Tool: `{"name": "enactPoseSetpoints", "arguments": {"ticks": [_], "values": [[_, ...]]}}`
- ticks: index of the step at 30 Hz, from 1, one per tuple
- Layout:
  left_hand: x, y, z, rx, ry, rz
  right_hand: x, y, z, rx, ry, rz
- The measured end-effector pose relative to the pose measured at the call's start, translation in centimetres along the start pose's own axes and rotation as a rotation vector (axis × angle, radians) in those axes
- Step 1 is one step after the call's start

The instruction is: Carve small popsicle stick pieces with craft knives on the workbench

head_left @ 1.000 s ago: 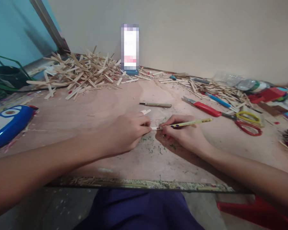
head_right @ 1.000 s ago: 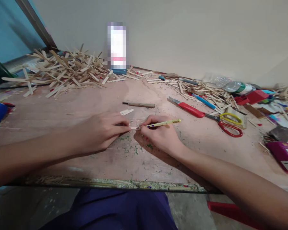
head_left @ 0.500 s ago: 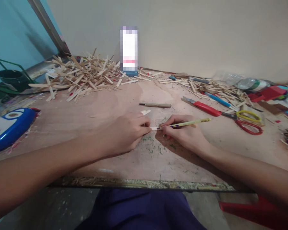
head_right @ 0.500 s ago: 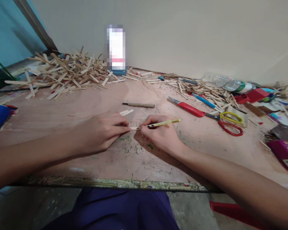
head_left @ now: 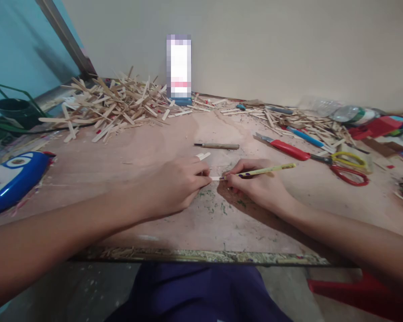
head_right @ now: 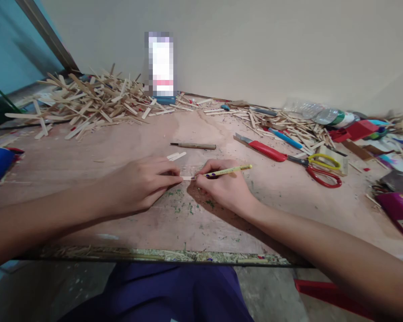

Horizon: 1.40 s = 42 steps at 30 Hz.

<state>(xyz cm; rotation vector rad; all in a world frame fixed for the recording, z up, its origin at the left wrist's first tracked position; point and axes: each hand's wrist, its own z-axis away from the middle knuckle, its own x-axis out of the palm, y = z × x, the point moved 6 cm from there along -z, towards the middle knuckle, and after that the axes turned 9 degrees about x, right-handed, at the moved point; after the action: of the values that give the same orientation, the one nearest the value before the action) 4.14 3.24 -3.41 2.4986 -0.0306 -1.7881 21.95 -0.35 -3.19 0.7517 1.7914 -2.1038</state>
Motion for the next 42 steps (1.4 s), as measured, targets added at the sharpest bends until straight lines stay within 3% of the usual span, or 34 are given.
{"name": "enactPoseSetpoints", "arguments": {"ticks": [8, 42], "values": [[0.00, 0.08, -0.12, 0.003, 0.010, -0.004, -0.37, 0.26, -0.01, 0.066, 0.006, -0.040], [-0.06, 0.20, -0.22, -0.006, 0.003, -0.017, -0.20, -0.29, -0.02, 0.056, -0.011, -0.001]]}}
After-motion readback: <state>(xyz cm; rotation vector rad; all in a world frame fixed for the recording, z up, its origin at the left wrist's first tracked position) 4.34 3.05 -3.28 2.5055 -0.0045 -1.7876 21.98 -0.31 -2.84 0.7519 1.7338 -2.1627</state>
